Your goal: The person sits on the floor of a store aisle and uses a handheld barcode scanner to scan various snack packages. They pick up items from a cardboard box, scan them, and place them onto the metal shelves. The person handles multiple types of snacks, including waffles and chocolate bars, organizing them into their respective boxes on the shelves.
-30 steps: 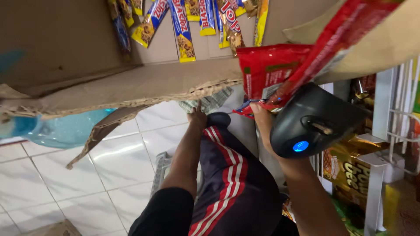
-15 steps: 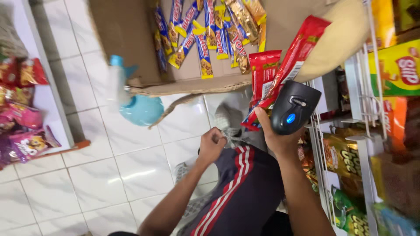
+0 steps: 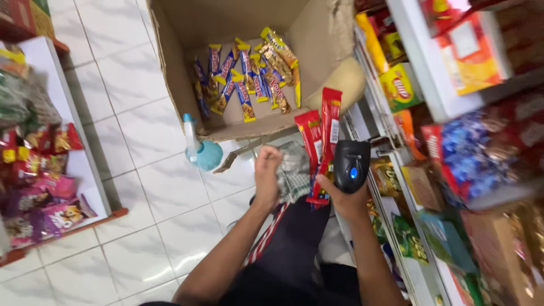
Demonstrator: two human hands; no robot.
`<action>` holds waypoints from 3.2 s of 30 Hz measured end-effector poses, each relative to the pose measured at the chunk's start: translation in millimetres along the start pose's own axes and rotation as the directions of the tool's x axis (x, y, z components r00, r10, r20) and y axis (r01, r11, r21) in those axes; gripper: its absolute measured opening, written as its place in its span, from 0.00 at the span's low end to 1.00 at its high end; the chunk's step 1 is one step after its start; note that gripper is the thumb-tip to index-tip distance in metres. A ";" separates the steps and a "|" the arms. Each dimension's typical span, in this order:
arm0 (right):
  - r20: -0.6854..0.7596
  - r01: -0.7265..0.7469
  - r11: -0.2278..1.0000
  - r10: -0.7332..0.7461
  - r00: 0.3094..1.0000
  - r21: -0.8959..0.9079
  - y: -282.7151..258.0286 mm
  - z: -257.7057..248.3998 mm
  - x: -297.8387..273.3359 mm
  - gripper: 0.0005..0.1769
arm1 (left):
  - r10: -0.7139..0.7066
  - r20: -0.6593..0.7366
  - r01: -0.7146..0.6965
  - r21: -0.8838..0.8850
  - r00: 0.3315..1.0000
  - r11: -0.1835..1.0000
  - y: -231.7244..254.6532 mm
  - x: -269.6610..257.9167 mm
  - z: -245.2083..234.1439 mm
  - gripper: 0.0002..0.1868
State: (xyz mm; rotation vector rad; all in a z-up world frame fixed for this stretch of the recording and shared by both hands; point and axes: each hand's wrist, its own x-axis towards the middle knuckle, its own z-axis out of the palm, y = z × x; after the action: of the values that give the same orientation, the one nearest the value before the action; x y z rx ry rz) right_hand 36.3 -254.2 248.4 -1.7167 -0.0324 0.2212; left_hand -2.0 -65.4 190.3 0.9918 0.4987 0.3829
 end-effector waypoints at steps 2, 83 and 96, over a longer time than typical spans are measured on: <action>-0.033 0.016 0.999 -0.017 0.999 -0.045 -18.3 -10.2 -24.8 0.34 | -0.117 0.128 0.104 0.099 0.985 0.990 22.4 -18.6 26.0 0.07; -0.408 0.152 0.967 -0.224 0.885 -0.203 -92.0 -96.5 -188.8 0.31 | -0.294 0.704 -0.001 0.386 0.647 0.922 72.1 -147.5 146.9 0.17; -0.674 0.214 0.968 -0.071 0.735 0.132 -91.8 -105.9 -142.3 0.23 | -0.512 0.667 0.452 0.283 0.542 0.846 78.8 -68.6 179.1 0.16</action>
State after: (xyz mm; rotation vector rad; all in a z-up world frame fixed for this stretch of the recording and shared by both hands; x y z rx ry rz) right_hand -76.1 -364.0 371.7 -1.4928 0.3780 -0.5075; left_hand 35.6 -186.3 354.6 0.9437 0.0326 -0.5523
